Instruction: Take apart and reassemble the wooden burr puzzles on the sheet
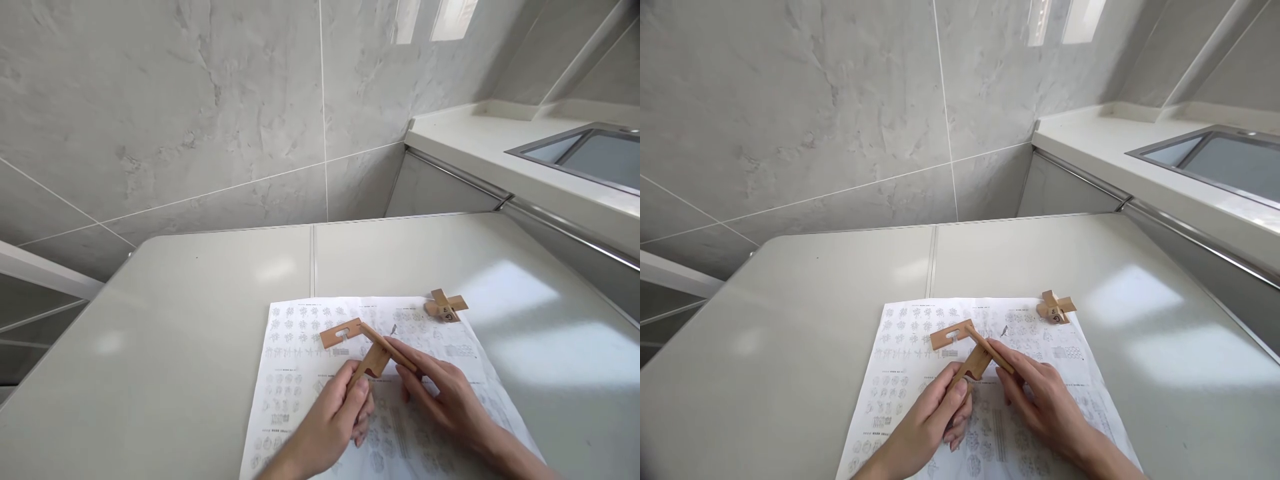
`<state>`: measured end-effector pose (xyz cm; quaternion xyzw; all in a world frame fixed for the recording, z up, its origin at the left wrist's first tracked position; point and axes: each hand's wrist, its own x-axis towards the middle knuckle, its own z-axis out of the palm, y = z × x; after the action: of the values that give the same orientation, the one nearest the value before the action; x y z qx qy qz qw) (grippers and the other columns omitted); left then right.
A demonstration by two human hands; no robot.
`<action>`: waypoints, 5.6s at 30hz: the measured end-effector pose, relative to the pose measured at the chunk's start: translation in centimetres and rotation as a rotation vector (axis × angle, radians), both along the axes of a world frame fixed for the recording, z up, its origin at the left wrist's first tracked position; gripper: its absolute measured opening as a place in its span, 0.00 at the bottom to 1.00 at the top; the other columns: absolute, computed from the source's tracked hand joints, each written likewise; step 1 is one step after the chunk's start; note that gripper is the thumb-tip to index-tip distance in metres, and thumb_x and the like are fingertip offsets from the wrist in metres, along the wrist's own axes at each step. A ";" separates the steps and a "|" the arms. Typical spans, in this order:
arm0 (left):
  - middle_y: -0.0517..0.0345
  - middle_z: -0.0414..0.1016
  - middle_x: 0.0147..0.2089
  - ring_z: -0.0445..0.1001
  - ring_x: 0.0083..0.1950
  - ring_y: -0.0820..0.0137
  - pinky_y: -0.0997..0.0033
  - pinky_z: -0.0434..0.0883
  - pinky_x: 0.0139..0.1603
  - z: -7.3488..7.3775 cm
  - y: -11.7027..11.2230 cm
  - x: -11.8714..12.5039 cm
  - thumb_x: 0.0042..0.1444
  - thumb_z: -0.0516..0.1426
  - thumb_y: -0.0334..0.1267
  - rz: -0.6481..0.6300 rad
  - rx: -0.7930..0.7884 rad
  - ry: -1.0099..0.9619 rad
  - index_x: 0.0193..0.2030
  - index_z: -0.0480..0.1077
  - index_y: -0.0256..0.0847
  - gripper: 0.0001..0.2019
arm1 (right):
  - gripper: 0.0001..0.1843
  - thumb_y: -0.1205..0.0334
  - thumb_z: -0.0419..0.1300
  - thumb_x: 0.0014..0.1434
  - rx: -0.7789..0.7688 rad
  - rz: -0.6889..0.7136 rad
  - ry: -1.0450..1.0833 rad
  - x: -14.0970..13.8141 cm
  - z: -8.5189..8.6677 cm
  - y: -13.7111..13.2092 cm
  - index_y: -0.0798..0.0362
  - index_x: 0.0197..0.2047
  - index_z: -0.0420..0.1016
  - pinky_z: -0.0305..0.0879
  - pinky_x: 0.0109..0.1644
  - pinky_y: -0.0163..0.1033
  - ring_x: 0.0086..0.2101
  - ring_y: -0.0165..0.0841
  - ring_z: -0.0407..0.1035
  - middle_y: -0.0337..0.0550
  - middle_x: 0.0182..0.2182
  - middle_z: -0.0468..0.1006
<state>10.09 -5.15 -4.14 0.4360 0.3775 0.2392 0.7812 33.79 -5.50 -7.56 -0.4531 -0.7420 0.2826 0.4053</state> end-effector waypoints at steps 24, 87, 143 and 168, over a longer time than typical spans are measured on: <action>0.69 0.51 0.33 0.46 0.27 0.76 0.77 0.57 0.24 0.4 0.2 -0.8 0.75 0.52 0.64 -0.094 -0.012 0.037 0.52 0.62 0.45 0.22 | 0.35 0.71 0.51 0.78 0.070 0.140 -0.138 1.5 0.7 0.3 0.42 0.82 0.55 0.76 0.31 0.36 0.25 0.34 0.79 0.38 0.33 0.87; 0.59 0.75 0.36 0.65 0.23 0.78 0.72 0.65 0.29 0.4 -0.7 1.8 0.74 0.53 0.64 0.053 0.068 0.025 0.50 0.63 0.41 0.25 | 0.33 0.71 0.47 0.78 0.016 0.131 -0.130 -0.4 -0.4 -0.7 0.39 0.80 0.56 0.72 0.32 0.34 0.27 0.33 0.79 0.37 0.34 0.85; 0.69 0.56 0.25 0.50 0.24 0.75 0.74 0.59 0.26 1.4 2.3 -3.1 0.69 0.60 0.65 0.809 0.129 -0.002 0.38 0.69 0.42 0.25 | 0.21 0.70 0.54 0.76 0.207 0.063 -0.338 -4.0 -0.1 4.4 0.46 0.68 0.68 0.80 0.58 0.60 0.59 0.51 0.76 0.55 0.60 0.80; 0.68 0.56 0.26 0.50 0.25 0.75 0.72 0.58 0.27 0.8 2.3 -3.1 0.70 0.59 0.64 0.774 0.115 0.059 0.35 0.67 0.43 0.26 | 0.08 0.61 0.56 0.78 0.030 0.041 -0.129 -3.9 0.1 4.3 0.45 0.44 0.74 0.79 0.41 0.48 0.40 0.44 0.76 0.47 0.41 0.79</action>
<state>6.94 -2.82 -3.31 0.3110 0.5222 0.5241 0.5965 29.87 -1.25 -7.42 -0.4491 -0.7796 0.2500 0.3577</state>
